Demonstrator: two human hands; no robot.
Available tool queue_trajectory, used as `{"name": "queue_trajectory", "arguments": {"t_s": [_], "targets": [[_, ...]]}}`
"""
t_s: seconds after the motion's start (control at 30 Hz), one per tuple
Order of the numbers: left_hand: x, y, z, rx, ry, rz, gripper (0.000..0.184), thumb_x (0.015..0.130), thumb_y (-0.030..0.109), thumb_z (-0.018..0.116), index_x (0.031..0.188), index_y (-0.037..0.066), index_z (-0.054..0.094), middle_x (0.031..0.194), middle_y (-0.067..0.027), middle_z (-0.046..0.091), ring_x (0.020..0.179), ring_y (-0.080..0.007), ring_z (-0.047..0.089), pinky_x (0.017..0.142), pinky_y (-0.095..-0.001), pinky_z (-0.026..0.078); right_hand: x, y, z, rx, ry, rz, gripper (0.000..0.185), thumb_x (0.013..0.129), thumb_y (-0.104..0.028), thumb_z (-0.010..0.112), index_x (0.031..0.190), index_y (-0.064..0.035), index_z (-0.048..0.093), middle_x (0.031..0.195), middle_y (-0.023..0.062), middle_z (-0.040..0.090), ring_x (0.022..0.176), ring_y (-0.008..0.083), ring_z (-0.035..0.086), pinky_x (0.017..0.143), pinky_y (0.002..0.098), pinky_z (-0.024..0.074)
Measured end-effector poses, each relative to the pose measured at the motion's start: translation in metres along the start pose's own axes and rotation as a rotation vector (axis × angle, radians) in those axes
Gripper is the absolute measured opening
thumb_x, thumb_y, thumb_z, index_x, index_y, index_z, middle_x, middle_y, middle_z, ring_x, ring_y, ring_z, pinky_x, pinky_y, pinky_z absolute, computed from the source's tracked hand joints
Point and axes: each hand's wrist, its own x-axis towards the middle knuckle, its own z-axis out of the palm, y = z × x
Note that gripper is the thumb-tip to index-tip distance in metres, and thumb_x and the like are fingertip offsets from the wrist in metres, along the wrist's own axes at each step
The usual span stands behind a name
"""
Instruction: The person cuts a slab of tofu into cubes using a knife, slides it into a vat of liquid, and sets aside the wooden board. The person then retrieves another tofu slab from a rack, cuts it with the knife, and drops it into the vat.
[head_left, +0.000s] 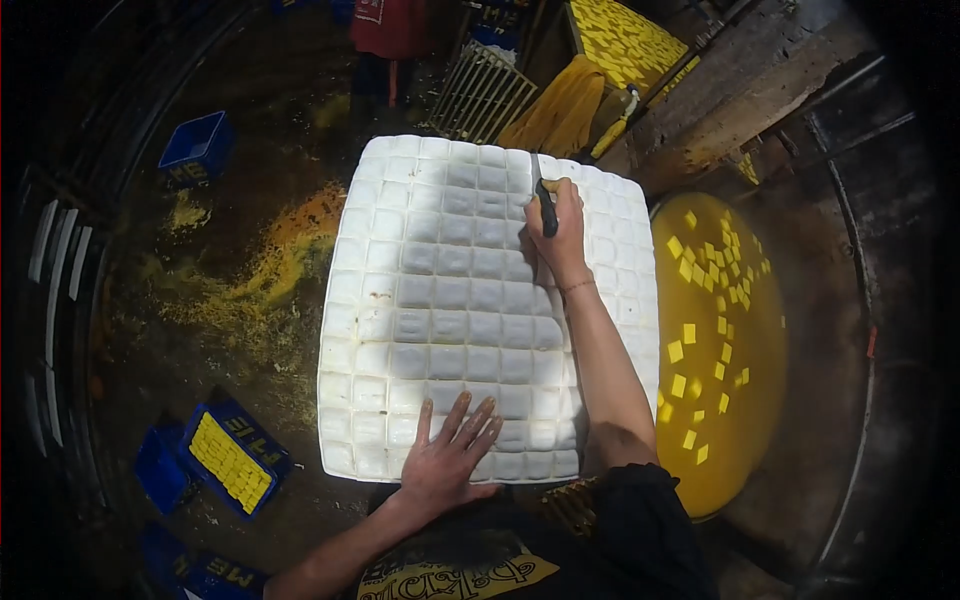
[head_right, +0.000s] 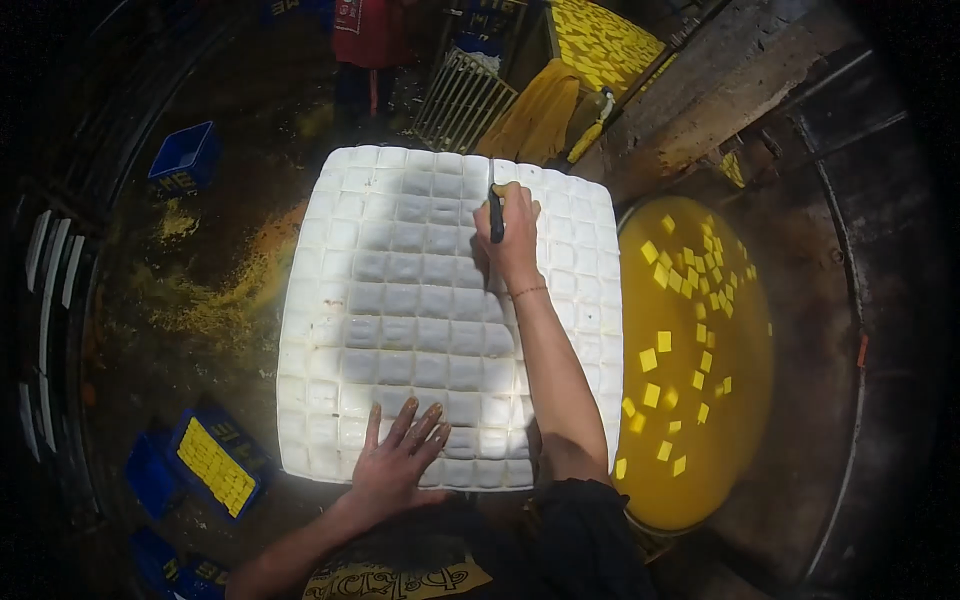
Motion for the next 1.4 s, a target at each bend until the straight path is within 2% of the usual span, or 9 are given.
{"name": "queue_trajectory", "arguments": {"t_s": [0.3,0.4,0.5,0.63,0.77,0.87,1.03,1.13,1.4], "targets": [[-0.006,-0.001,0.006,0.026,-0.008,0.022,0.097,0.070,0.063,0.072,0.146,0.013,0.041,0.159,-0.0074,0.026,0.150,-0.0302,0.014,0.117,-0.0638,0.007,-0.127,-0.070,-0.072,0.008,-0.113,-0.020,0.022,0.080,-0.006,0.061,0.100,0.0001,0.053,0.090,0.0228,0.052,0.086,0.0436,0.050,0.077,0.0484,0.0425],[-0.010,-0.004,0.012,0.004,0.113,0.084,0.096,0.070,0.066,0.070,0.143,0.009,0.044,0.157,-0.0116,0.031,0.148,-0.0342,0.019,0.116,-0.0641,0.005,-0.224,-0.124,-0.121,-0.040,-0.158,0.037,0.042,0.083,-0.005,0.062,0.122,0.0069,0.050,0.103,0.0232,0.059,0.092,0.0424,0.060,0.098,0.0456,0.0434],[-0.011,-0.001,0.013,0.000,0.168,0.087,0.097,0.067,0.066,0.071,0.141,0.008,0.047,0.156,-0.0120,0.032,0.148,-0.0345,0.020,0.117,-0.0625,0.005,-0.303,-0.195,-0.167,0.022,-0.203,0.232,0.038,0.076,-0.001,0.065,0.111,0.0077,0.051,0.104,0.0248,0.055,0.103,0.0465,0.054,0.111,0.0666,0.0234],[-0.012,0.001,0.016,-0.028,0.193,0.084,0.099,0.066,0.063,0.074,0.142,0.006,0.046,0.156,-0.0126,0.032,0.149,-0.0351,0.017,0.117,-0.0636,0.003,-0.372,-0.240,-0.225,0.090,-0.243,0.269,0.034,0.079,-0.009,0.069,0.105,0.0075,0.055,0.103,0.0225,0.063,0.100,0.0400,0.063,0.110,0.0625,0.0297],[-0.010,0.018,0.007,0.012,0.084,-0.001,0.103,0.063,0.056,0.078,0.144,0.003,0.041,0.158,-0.0180,0.024,0.149,-0.0383,0.012,0.115,-0.0666,0.000,-0.328,-0.225,-0.249,0.280,-0.126,0.303,0.035,0.081,-0.010,0.068,0.110,0.0044,0.054,0.105,0.0181,0.065,0.103,0.0337,0.063,0.110,0.0540,0.0322],[0.004,0.032,0.011,-0.033,0.066,0.106,0.106,0.064,0.057,0.078,0.147,0.006,0.036,0.159,-0.0180,0.023,0.149,-0.0391,0.012,0.114,-0.0679,0.001,-0.226,-0.166,-0.220,0.117,-0.083,0.523,0.033,0.084,-0.005,0.064,0.114,0.0021,0.053,0.100,0.0189,0.064,0.094,0.0267,0.065,0.081,0.0338,0.0516],[0.021,0.032,0.011,0.051,-0.027,0.063,0.097,0.067,0.059,0.076,0.146,0.015,0.041,0.158,-0.0073,0.028,0.149,-0.0315,0.017,0.116,-0.0646,0.011,-0.065,-0.018,-0.103,0.107,-0.051,0.180,0.025,0.079,-0.004,0.063,0.102,0.0010,0.055,0.094,0.0224,0.057,0.090,0.0428,0.056,0.080,0.0450,0.0468],[0.023,0.032,0.009,0.004,-0.032,0.048,0.096,0.067,0.059,0.076,0.145,0.016,0.042,0.157,-0.0069,0.029,0.147,-0.0305,0.020,0.115,-0.0658,0.016,-0.013,0.021,-0.052,0.048,0.005,0.012,0.022,0.080,-0.011,0.062,0.098,-0.0004,0.053,0.091,0.0206,0.056,0.088,0.0400,0.054,0.080,0.0453,0.0429],[0.022,0.032,0.012,-0.004,-0.056,0.059,0.097,0.068,0.061,0.075,0.146,0.015,0.040,0.158,-0.0067,0.027,0.148,-0.0308,0.019,0.115,-0.0659,0.015,-0.081,-0.008,-0.081,0.036,-0.131,0.024,0.020,0.082,-0.011,0.061,0.096,-0.0022,0.050,0.089,0.0199,0.051,0.085,0.0399,0.049,0.081,0.0479,0.0368]]}}
